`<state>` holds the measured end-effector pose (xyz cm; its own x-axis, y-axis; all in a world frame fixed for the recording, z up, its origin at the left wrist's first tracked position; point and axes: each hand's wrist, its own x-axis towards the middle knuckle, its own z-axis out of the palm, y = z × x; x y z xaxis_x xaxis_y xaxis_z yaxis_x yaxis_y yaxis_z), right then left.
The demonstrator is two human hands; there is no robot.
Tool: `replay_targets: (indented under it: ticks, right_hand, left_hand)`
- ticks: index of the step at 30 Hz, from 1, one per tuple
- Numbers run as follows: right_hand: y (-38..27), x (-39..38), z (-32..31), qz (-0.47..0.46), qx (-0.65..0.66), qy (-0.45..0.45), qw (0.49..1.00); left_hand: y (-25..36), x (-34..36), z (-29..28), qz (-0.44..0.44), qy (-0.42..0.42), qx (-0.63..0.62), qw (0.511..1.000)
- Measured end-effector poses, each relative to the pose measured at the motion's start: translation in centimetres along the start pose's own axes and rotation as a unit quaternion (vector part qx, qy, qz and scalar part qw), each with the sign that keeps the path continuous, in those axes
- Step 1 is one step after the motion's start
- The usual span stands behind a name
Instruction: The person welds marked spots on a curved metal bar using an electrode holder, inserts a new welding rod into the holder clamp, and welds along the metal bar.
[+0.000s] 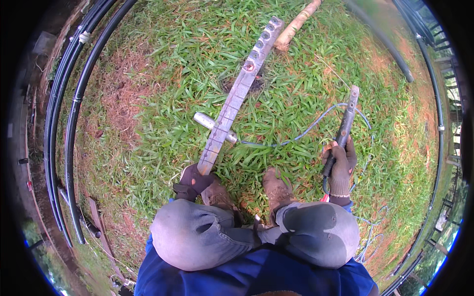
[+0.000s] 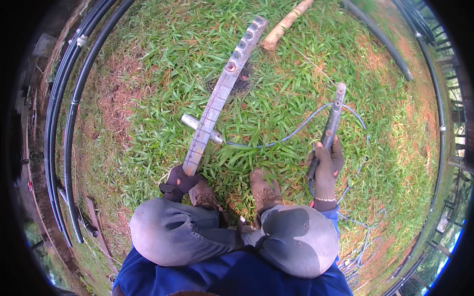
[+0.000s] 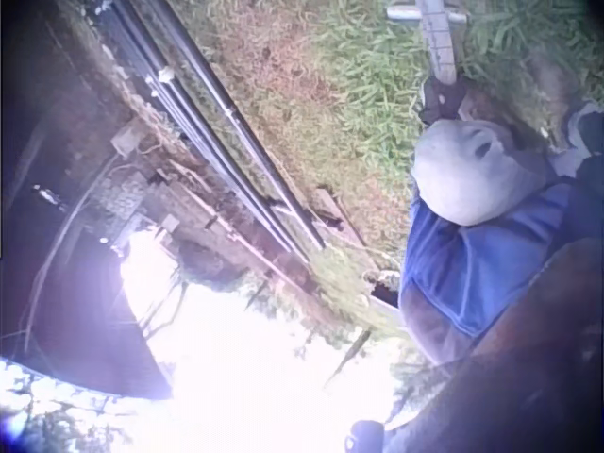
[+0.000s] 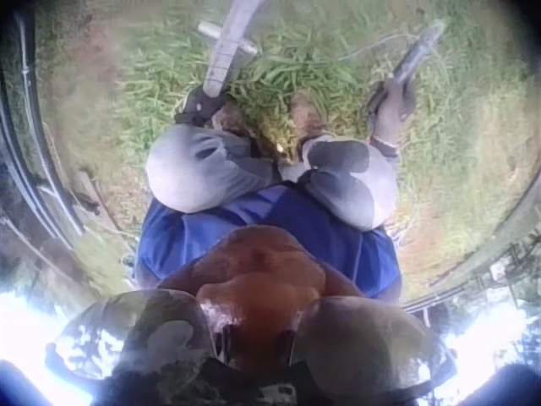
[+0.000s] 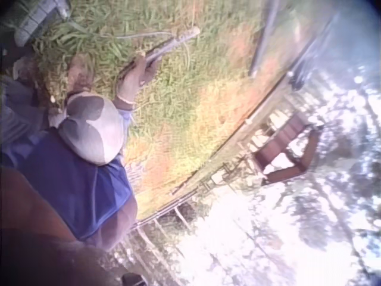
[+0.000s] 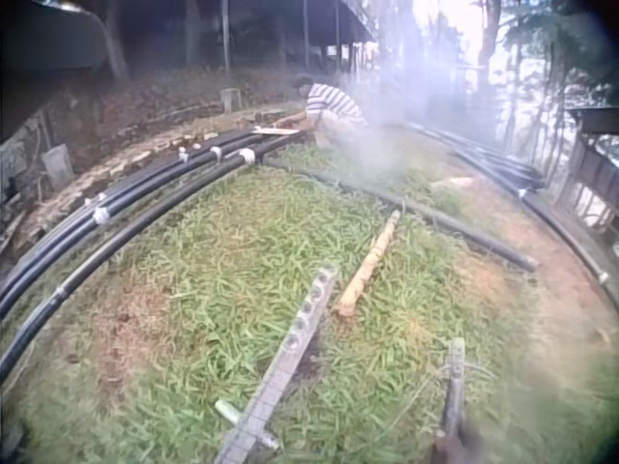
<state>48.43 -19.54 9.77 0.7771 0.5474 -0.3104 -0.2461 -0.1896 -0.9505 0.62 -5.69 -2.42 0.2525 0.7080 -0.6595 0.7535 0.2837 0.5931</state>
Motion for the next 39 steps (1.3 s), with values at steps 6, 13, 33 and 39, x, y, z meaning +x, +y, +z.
replay_targets:
  ticks: [6, 13, 33, 39]
  right_hand:
    - [0.3, 0.3, -0.7, 0.001, 0.053, -0.018, 0.998]
    - [0.6, 0.0, -0.4, 0.009, 0.029, -0.007, 1.0]
    - [0.5, -0.2, -0.4, 0.023, -0.003, -0.006, 1.0]
    - [0.1, -0.3, -0.4, 0.034, -0.001, -0.017, 0.999]
  left_hand:
    - [-0.6, -2.4, -0.2, -0.019, 0.086, -0.076, 0.993]
    - [4.3, -5.4, -2.4, -0.034, 0.144, -0.065, 0.987]
    - [4.9, -3.4, -3.5, -0.044, 0.115, 0.092, 0.988]
    - [3.0, -3.5, -3.1, -0.056, 0.091, 0.067, 0.992]
